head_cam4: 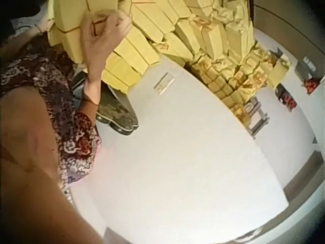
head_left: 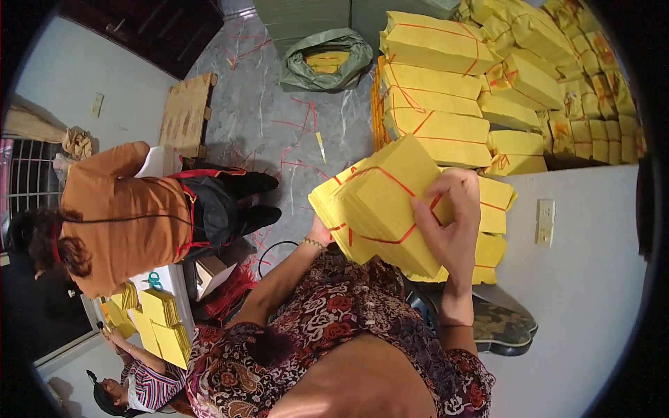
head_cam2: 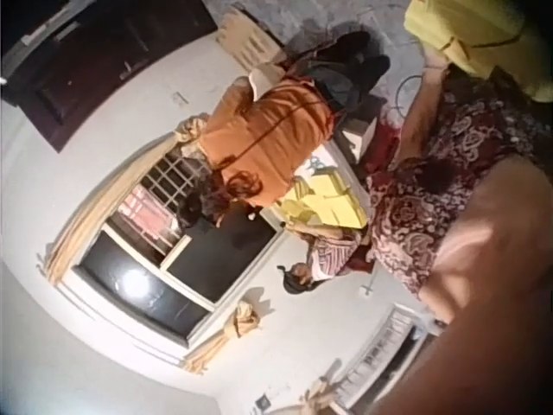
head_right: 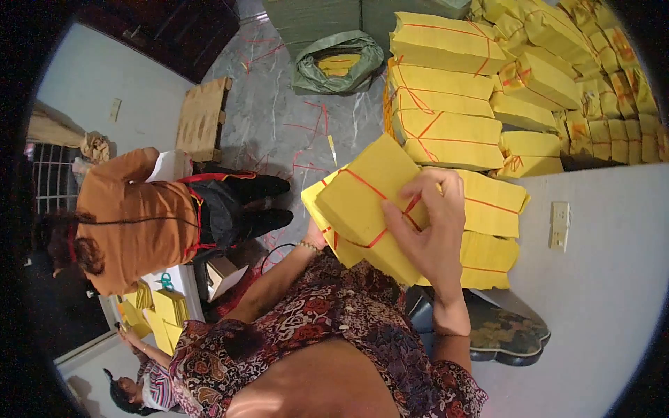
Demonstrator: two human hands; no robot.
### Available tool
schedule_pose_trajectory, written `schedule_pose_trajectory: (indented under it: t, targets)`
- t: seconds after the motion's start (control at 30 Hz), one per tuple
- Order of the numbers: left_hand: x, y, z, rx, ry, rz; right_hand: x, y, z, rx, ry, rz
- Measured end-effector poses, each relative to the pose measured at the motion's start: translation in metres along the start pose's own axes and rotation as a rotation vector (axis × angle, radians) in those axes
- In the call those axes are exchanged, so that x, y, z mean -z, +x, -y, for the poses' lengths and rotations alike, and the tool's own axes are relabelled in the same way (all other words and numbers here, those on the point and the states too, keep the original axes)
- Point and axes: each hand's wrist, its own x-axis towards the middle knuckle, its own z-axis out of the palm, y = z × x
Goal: Packing stacks of yellow paper into large bags.
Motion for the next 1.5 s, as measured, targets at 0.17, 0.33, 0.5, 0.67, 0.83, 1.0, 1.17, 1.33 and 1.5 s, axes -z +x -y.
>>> schedule_pose_trajectory:
  t: [0.17,0.33,0.5,0.67,0.83,1.0,1.17,1.33,1.5]
  targets:
    - [-0.015,0.02,-0.009,0.068,0.005,-0.07,0.012,0.006,-0.012,-0.117,0.037,-0.029]
    - [-0.034,0.058,-0.028,0.059,0.032,-0.1,0.029,0.035,-0.044,-0.075,0.075,0.177]
    - [-0.038,0.091,-0.05,0.097,-0.028,-0.105,0.036,0.069,-0.076,-0.073,0.019,0.41]
    - [-0.06,0.079,-0.041,0.055,0.203,-0.355,0.041,0.072,-0.108,-0.186,0.154,0.476]
    - [-0.062,0.111,-0.057,0.089,0.25,-0.434,0.034,0.082,-0.15,-0.282,0.249,0.407]
    - [-0.077,0.137,-0.072,0.181,0.173,-0.345,0.017,0.081,-0.187,-0.422,0.329,0.312]
    - [-0.019,0.142,-0.097,0.203,0.361,-0.29,-0.011,0.072,-0.203,-0.7,0.604,0.226]
    - [-0.034,0.185,-0.128,0.37,0.469,-0.433,-0.057,0.055,-0.252,-0.893,0.629,0.163]
    - [-0.038,0.235,-0.169,0.486,0.508,-0.467,-0.119,0.058,-0.306,-1.148,0.995,0.043]
